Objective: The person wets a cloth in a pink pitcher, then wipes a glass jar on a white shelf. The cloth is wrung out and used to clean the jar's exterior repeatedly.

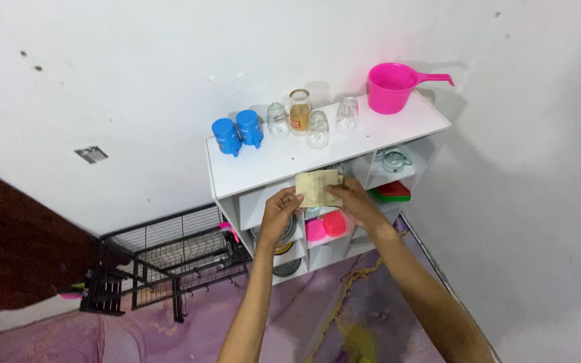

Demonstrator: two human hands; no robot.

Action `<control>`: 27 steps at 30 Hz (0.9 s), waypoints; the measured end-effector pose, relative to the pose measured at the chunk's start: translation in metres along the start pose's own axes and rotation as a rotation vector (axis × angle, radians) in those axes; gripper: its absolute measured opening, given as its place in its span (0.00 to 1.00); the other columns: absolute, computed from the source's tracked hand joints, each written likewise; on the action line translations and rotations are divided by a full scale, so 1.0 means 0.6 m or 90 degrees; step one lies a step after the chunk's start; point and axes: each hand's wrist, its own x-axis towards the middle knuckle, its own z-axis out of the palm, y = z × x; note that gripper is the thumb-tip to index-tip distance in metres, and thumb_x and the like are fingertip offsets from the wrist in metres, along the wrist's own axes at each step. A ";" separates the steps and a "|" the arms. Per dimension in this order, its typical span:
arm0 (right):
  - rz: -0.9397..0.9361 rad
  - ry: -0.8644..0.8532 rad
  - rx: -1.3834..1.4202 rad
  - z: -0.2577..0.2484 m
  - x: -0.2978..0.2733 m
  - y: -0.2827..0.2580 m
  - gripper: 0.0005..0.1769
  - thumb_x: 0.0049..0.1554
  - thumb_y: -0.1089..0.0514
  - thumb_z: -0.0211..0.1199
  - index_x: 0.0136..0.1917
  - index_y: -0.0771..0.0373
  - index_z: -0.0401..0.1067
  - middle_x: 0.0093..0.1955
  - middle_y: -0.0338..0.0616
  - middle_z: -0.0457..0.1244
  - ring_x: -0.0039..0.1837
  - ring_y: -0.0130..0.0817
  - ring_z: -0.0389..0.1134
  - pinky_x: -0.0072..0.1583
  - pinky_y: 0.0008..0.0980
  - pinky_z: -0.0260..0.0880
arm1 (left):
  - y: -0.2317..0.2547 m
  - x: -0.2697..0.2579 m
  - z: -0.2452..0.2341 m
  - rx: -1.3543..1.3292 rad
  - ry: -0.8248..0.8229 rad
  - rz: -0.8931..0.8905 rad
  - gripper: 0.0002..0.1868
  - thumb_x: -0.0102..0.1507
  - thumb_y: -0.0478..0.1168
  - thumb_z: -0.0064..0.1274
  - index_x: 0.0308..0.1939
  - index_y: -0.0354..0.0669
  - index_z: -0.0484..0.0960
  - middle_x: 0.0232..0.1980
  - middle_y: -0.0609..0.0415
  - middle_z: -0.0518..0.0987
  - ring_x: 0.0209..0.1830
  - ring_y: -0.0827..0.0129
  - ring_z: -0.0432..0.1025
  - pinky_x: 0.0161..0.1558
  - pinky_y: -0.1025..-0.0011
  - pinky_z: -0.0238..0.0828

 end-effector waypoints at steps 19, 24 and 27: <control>-0.294 0.128 -0.404 -0.103 0.011 -0.206 0.08 0.54 0.61 0.65 0.48 0.51 0.76 0.27 0.31 0.60 0.29 0.21 0.63 0.34 0.21 0.62 | 0.078 0.158 0.253 0.123 -0.052 0.021 0.13 0.65 0.46 0.60 0.39 0.43 0.73 0.26 0.57 0.73 0.23 0.72 0.75 0.28 0.76 0.72; -0.252 -0.012 -0.476 -0.164 0.054 -0.314 0.35 0.48 0.52 0.80 0.66 0.61 0.73 0.60 0.53 0.61 0.63 0.42 0.60 0.64 0.41 0.61 | 0.073 0.258 0.360 0.115 0.006 0.077 0.16 0.66 0.45 0.60 0.36 0.40 0.70 0.26 0.58 0.68 0.25 0.75 0.71 0.30 0.75 0.72; -0.353 -0.001 -0.494 -0.242 0.124 -0.329 0.19 0.54 0.61 0.70 0.59 0.65 0.77 0.53 0.49 0.64 0.58 0.39 0.65 0.61 0.40 0.65 | 0.053 0.313 0.416 0.044 -0.017 0.092 0.17 0.67 0.43 0.59 0.41 0.33 0.71 0.37 0.43 0.76 0.35 0.62 0.78 0.39 0.62 0.83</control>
